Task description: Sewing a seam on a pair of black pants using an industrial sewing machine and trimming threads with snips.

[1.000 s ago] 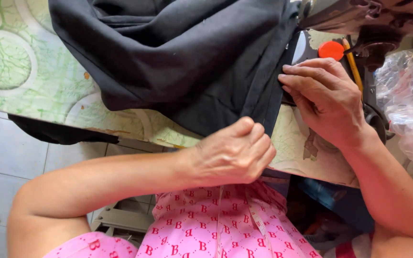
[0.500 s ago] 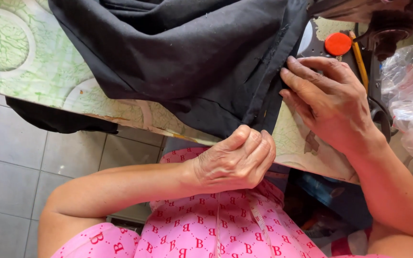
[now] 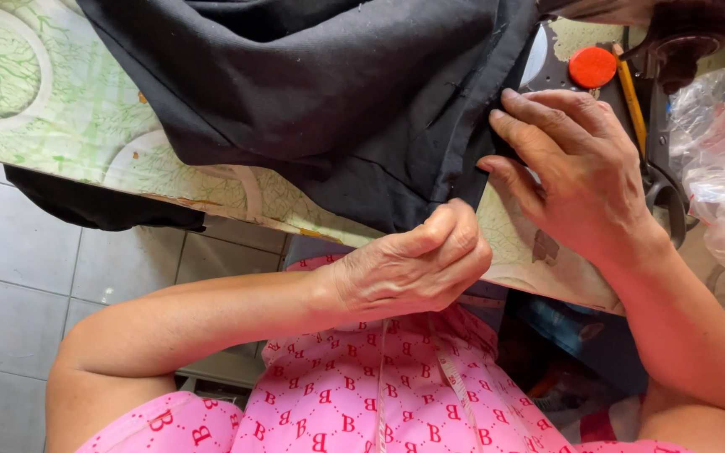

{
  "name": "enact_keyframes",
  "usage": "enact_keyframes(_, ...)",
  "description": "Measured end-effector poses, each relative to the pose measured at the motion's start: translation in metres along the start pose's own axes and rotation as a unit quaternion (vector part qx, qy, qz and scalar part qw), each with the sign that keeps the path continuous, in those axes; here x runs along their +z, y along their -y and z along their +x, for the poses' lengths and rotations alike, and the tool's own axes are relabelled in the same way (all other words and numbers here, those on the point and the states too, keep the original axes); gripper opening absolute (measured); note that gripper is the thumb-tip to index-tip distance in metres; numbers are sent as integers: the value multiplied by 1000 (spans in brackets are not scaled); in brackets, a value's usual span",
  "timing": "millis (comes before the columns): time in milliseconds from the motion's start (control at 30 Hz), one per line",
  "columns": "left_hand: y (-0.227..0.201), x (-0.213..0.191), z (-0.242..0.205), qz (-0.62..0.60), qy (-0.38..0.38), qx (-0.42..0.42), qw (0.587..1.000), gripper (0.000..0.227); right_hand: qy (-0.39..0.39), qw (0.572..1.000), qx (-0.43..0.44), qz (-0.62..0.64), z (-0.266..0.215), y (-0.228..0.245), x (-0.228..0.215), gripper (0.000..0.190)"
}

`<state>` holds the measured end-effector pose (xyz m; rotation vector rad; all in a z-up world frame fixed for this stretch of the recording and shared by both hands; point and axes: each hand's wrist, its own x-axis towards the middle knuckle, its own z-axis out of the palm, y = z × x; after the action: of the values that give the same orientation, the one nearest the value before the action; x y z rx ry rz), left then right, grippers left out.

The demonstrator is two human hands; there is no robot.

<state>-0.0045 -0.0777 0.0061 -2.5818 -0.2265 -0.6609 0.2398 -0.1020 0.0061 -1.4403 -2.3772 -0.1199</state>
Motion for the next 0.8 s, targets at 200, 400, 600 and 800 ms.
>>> enact_keyframes(200,-8,6,-2,-124,-60,-52,989,26,8,1000,-11,-23,3,3,-4,33)
enact_keyframes(400,-9,5,-3,-124,-63,-67,988,25,45,998,-7,-32,5,6,-12,46)
enact_keyframes(600,-8,7,-6,-131,-46,-55,989,21,71,997,4,-8,6,12,-17,63)
enact_keyframes(800,-3,8,-5,-167,-66,-56,982,18,77,996,9,-54,4,19,-16,65)
